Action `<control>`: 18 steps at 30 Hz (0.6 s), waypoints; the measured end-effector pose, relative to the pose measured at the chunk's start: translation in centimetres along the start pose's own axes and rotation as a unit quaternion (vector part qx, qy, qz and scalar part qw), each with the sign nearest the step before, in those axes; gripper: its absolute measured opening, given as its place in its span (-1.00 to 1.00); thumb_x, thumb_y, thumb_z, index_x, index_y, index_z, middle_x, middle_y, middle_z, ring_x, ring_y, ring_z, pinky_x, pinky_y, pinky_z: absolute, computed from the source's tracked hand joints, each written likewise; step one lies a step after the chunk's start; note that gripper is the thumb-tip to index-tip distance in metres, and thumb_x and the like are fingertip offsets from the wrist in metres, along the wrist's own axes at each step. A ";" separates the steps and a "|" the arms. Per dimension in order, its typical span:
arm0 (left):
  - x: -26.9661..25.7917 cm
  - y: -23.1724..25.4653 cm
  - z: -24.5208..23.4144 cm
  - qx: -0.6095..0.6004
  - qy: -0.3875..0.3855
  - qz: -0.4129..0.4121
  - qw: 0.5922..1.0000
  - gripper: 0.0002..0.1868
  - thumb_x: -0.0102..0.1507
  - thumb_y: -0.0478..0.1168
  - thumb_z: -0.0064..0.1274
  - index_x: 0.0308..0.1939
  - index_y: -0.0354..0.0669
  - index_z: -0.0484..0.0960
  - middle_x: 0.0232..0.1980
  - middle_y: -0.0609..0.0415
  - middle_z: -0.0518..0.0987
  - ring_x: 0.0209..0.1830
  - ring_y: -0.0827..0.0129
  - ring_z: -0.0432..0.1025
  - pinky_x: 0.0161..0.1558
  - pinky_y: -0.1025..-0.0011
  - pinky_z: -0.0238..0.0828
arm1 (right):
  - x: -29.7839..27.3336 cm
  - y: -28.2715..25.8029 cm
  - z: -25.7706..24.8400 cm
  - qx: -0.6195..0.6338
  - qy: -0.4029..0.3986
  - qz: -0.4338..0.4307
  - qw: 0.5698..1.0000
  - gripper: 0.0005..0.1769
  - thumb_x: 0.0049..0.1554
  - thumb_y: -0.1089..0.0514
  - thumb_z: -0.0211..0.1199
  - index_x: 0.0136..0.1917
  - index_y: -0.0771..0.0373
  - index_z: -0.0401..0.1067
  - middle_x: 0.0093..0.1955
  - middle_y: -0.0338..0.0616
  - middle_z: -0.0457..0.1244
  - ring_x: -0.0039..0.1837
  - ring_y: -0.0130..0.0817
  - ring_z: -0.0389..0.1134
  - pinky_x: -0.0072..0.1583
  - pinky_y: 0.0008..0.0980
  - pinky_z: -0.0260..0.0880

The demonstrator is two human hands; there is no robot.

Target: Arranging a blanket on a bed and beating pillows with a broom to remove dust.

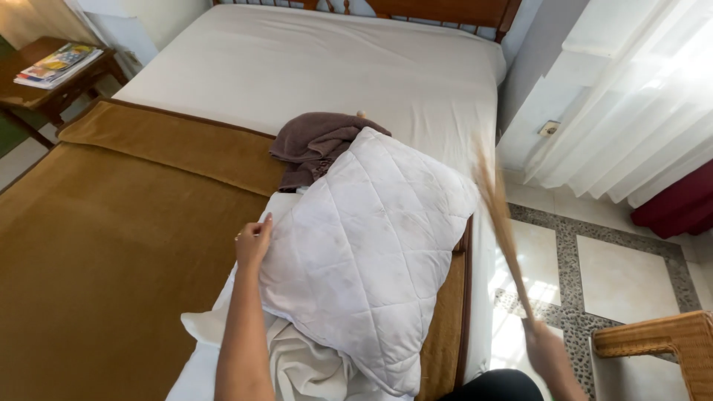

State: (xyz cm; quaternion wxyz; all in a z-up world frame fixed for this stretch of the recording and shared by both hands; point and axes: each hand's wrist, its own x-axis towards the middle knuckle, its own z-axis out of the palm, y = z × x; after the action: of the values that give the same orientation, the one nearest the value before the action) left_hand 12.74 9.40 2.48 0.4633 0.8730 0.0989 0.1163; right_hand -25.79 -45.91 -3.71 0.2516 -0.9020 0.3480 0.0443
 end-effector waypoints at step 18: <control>-0.6 32.5 0.0 -0.373 -0.323 0.137 0.859 -0.44 0.21 -0.01 0.25 0.21 -0.24 0.61 0.05 0.00 0.65 0.03 0.28 0.51 0.10 0.34 0.44 | -6.4 15.5 0.6 0.102 0.145 0.081 0.981 -0.38 0.25 -0.31 0.06 0.01 0.33 0.51 -0.18 0.15 0.35 -0.05 0.04 0.37 0.04 -0.03 0.38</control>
State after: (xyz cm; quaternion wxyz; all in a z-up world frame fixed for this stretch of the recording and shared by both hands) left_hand 14.32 -8.66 29.43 0.7394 0.6285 -0.2271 -0.0818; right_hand -40.65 -51.53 -9.16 0.2851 -0.8372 0.4554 -0.1022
